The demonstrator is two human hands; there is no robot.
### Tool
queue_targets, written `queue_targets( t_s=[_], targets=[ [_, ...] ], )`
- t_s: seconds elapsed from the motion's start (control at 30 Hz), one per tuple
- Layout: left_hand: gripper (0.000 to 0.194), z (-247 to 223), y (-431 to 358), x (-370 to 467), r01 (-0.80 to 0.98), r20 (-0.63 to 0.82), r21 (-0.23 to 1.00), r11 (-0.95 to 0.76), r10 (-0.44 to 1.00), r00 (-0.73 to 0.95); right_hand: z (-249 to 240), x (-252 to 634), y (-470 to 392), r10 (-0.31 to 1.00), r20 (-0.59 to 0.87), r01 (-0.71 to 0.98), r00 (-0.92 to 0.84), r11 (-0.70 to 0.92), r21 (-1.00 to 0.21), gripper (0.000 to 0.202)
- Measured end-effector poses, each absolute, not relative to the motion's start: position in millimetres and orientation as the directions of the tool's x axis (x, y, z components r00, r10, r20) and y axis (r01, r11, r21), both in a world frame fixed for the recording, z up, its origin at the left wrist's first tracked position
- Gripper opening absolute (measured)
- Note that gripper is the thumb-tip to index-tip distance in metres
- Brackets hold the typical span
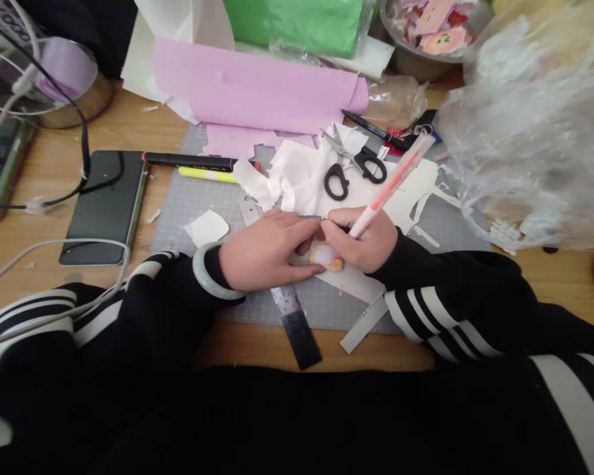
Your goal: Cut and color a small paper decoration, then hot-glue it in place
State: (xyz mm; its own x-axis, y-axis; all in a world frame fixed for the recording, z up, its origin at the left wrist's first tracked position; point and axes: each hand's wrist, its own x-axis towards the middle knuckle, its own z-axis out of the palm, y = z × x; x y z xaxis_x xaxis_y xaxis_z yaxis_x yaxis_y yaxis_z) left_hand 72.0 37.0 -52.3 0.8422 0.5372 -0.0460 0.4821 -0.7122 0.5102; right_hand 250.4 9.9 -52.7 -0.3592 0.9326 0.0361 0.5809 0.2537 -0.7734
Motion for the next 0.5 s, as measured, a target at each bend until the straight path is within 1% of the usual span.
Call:
queue_targets(
  t_s=[0.13,0.23,0.37,0.5],
  targets=[
    [0.028,-51.0,36.9,71.9,0.483,-0.054,0.513,-0.709,0.535,0.843,-51.5,251.2,10.3,0.927,-0.005,0.589,-0.374,0.233,-0.774,0.034],
    [0.027,-50.6,37.1,71.3,0.487,-0.055,0.514,-0.706,0.539,0.84,-51.0,251.5,10.4,0.934,0.009,0.583,-0.357,0.231,-0.779,0.035],
    [0.027,-51.0,37.2,71.0,0.485,-0.055,0.513,-0.709,0.536,0.842,-52.4,251.3,10.7,0.926,0.017,0.589,-0.378,0.254,-0.768,0.035],
    [0.027,-51.7,37.3,71.3,0.483,-0.05,0.515,-0.708,0.538,0.842,-54.4,251.4,10.6,0.932,0.058,0.574,-0.358,0.269,-0.773,0.036]
  ],
)
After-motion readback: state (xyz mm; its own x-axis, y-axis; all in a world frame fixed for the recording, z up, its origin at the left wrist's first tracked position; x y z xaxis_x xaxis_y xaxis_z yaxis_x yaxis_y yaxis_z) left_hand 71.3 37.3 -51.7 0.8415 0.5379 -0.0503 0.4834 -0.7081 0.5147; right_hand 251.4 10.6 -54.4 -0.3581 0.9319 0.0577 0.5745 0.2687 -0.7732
